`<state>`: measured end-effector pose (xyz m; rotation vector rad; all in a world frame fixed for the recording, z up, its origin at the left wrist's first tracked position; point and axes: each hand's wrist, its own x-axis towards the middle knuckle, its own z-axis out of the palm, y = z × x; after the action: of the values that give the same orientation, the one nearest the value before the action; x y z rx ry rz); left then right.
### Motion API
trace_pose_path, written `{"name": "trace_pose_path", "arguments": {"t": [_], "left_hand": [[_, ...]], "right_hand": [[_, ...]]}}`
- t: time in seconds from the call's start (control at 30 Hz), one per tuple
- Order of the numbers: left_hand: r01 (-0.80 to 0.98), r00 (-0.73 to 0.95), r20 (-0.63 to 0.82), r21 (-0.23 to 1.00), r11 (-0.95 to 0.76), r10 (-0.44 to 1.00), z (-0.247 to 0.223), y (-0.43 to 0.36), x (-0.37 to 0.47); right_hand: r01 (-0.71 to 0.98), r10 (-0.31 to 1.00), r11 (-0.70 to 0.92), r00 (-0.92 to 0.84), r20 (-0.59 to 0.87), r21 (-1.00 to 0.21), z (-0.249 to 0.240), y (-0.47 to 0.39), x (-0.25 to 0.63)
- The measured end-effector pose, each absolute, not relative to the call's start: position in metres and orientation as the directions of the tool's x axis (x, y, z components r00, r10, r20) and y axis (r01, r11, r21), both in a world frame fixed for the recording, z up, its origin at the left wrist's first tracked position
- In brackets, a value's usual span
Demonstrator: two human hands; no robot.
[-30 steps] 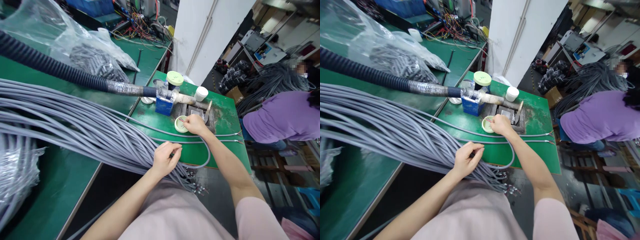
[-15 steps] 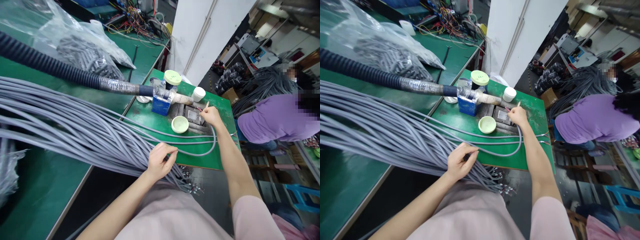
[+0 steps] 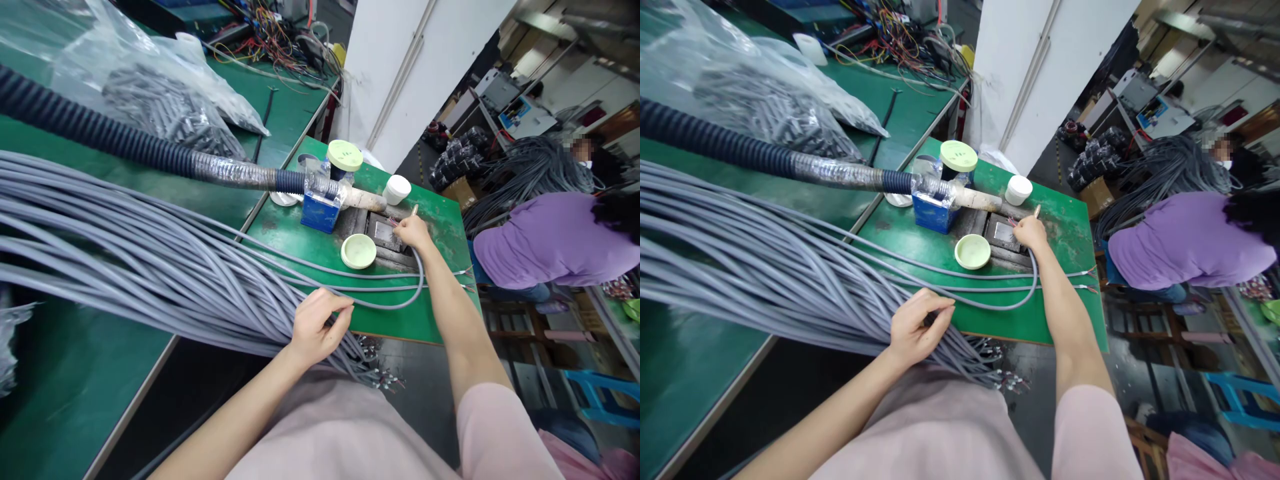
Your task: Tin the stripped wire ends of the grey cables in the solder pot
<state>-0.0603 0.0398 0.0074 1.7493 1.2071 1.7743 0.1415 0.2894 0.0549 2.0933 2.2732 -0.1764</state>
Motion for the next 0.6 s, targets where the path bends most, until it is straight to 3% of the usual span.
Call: {"name": "trace_pose_path", "arguments": {"t": [0.6], "left_hand": [[0.292, -0.161, 0.629, 0.766, -0.572, 0.760, 0.0081, 0.0408, -0.0609]], "right_hand": [[0.995, 0.988, 0.079, -0.086, -0.125, -0.054, 0.0500, 0.2906, 0.1384]]}}
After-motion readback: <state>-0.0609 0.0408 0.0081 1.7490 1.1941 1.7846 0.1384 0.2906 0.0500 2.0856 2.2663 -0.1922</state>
